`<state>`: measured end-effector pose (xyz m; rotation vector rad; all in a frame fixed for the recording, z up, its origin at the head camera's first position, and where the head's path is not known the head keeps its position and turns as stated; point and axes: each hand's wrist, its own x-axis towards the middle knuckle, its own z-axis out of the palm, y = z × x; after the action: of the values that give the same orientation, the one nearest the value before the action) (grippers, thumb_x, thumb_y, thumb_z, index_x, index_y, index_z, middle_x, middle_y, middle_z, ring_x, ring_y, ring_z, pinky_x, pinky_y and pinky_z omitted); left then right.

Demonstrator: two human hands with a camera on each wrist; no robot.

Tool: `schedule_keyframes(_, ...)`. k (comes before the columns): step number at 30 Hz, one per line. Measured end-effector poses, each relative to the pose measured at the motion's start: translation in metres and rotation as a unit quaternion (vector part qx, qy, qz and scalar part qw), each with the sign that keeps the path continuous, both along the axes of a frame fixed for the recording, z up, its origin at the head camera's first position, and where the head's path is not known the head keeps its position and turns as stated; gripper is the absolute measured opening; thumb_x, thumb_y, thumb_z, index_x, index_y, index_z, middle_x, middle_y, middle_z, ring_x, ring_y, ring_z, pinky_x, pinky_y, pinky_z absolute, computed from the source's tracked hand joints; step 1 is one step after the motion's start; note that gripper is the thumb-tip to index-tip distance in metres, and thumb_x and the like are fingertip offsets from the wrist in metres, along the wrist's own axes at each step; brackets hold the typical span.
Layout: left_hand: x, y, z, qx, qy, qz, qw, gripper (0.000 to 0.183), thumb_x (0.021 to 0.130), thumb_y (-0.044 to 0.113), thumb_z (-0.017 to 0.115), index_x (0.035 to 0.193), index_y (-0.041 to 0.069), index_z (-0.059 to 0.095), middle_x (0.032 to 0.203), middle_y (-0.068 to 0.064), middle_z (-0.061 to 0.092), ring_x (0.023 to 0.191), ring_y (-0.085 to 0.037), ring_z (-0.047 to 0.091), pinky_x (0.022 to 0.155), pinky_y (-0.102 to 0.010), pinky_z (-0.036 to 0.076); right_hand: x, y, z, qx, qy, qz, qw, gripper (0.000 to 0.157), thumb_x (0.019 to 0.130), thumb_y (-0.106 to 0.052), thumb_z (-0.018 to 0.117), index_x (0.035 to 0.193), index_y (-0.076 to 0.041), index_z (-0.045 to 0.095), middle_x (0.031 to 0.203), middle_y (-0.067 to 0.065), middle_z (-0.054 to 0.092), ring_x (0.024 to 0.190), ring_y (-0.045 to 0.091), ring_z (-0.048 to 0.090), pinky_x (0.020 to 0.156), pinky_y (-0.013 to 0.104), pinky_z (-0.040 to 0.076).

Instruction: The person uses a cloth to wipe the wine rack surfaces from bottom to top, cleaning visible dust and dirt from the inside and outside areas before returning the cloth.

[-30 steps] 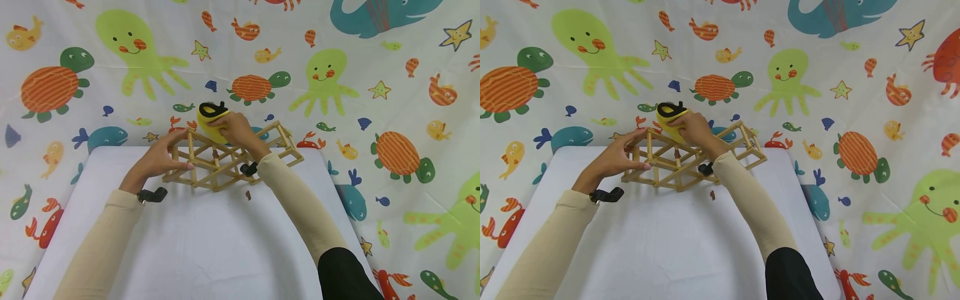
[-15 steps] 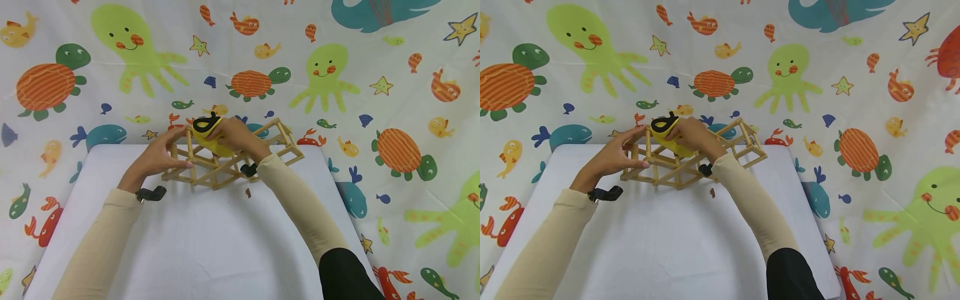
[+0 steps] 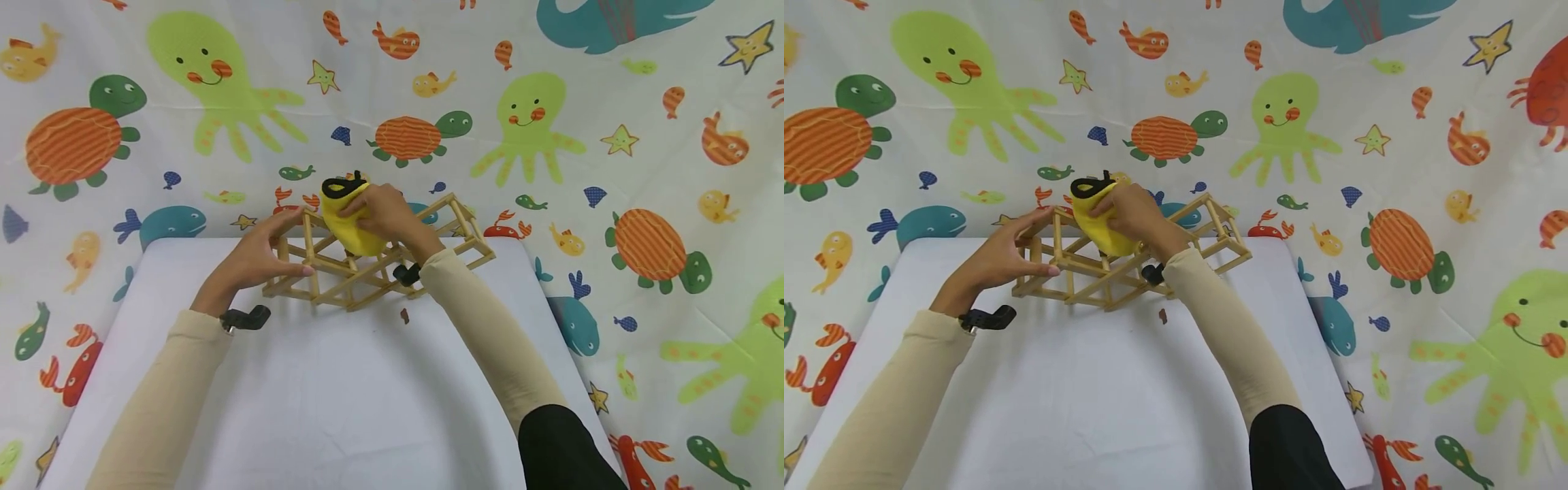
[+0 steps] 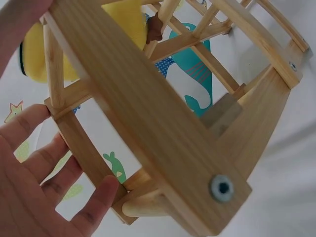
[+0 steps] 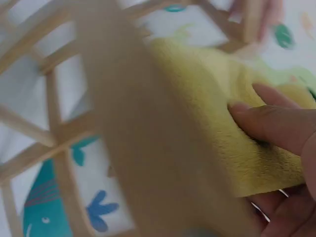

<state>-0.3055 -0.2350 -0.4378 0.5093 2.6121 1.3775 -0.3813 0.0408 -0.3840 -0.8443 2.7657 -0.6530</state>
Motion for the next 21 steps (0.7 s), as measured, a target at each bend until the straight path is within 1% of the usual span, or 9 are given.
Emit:
schedule_keyframes(2,0.001,0.000,0.001,0.004,-0.003,0.003,1.0000,0.113,0.077,0.032,0.098,0.168,0.032,0.031,0.172,-0.003,0.038,0.150,-0.035,0.042,0.118,-0.069,0.041,0.002,-0.004,-0.006,0.031,-0.007,0.019,0.999,0.040,0.095,0.001,0.070,0.121,-0.027,0.082,0.133,0.000,0.076,0.115,0.020,0.066,0.090,0.029,0.055)
schedule_keyframes(5,0.000,0.001,0.001,0.012,-0.002,0.002,0.9999,0.113,0.077,0.029,0.098,0.168,0.030,0.032,0.171,-0.003,0.039,0.151,-0.035,0.042,0.119,-0.068,0.040,0.004,-0.004,-0.007,0.048,-0.071,0.052,0.995,0.050,0.091,0.007,0.064,0.115,-0.031,0.084,0.132,-0.004,0.076,0.102,0.015,0.061,0.073,0.023,0.048)
schedule_keyframes(7,0.000,0.003,0.001,0.008,-0.004,0.000,1.0000,0.113,0.077,0.028,0.098,0.168,0.030,0.032,0.171,-0.004,0.039,0.152,-0.036,0.041,0.119,-0.068,0.040,0.004,0.001,-0.002,0.029,-0.115,0.059,0.991,0.050,0.088,0.009,0.063,0.108,-0.031,0.086,0.127,-0.003,0.078,0.088,0.017,0.053,0.064,0.024,0.041)
schedule_keyframes(9,0.000,0.003,0.001,0.001,-0.004,-0.003,1.0000,0.112,0.078,0.029,0.097,0.168,0.031,0.031,0.172,-0.005,0.038,0.154,-0.037,0.040,0.120,-0.069,0.039,0.003,0.007,0.004,-0.008,-0.127,0.049,0.991,0.046,0.087,0.010,0.065,0.099,-0.028,0.088,0.121,-0.003,0.079,0.083,0.016,0.049,0.060,0.024,0.039)
schedule_keyframes(11,0.000,0.003,0.002,-0.007,-0.004,-0.003,1.0000,0.113,0.078,0.030,0.097,0.169,0.031,0.030,0.172,-0.005,0.037,0.155,-0.038,0.039,0.120,-0.069,0.038,0.002,0.010,0.007,-0.044,-0.096,0.033,0.994,0.041,0.087,0.009,0.068,0.096,-0.025,0.088,0.118,-0.001,0.079,0.086,0.015,0.052,0.064,0.024,0.042)
schedule_keyframes(13,0.001,0.003,0.003,-0.009,-0.002,-0.002,1.0000,0.112,0.078,0.031,0.097,0.169,0.031,0.030,0.173,-0.005,0.037,0.155,-0.038,0.038,0.121,-0.069,0.037,0.002,0.009,0.008,-0.065,-0.040,0.014,0.997,0.037,0.089,0.007,0.069,0.098,-0.023,0.088,0.117,0.001,0.081,0.093,0.016,0.060,0.072,0.026,0.049)
schedule_keyframes(16,0.002,0.001,0.005,-0.004,-0.001,0.001,1.0000,0.112,0.078,0.031,0.097,0.169,0.030,0.030,0.172,-0.006,0.038,0.155,-0.037,0.038,0.122,-0.069,0.036,0.004,0.003,0.002,-0.037,0.018,0.018,0.999,0.039,0.091,0.007,0.067,0.107,-0.022,0.087,0.122,0.000,0.080,0.118,0.020,0.067,0.096,0.031,0.055)
schedule_keyframes(18,0.002,0.001,0.005,-0.003,-0.004,0.003,1.0000,0.113,0.078,0.031,0.097,0.169,0.030,0.030,0.172,-0.006,0.038,0.154,-0.037,0.039,0.121,-0.068,0.037,0.006,-0.001,-0.004,0.004,0.009,0.047,0.999,0.043,0.093,0.007,0.064,0.113,-0.024,0.085,0.127,-0.001,0.079,0.126,0.022,0.066,0.107,0.034,0.053)
schedule_keyframes(21,0.002,0.003,0.004,-0.002,-0.007,0.000,1.0000,0.112,0.078,0.032,0.097,0.169,0.031,0.030,0.171,-0.006,0.039,0.154,-0.036,0.039,0.120,-0.068,0.039,0.010,-0.001,-0.008,0.035,-0.059,0.078,0.995,0.045,0.093,0.006,0.063,0.112,-0.028,0.085,0.129,-0.004,0.077,0.119,0.019,0.065,0.098,0.031,0.054)
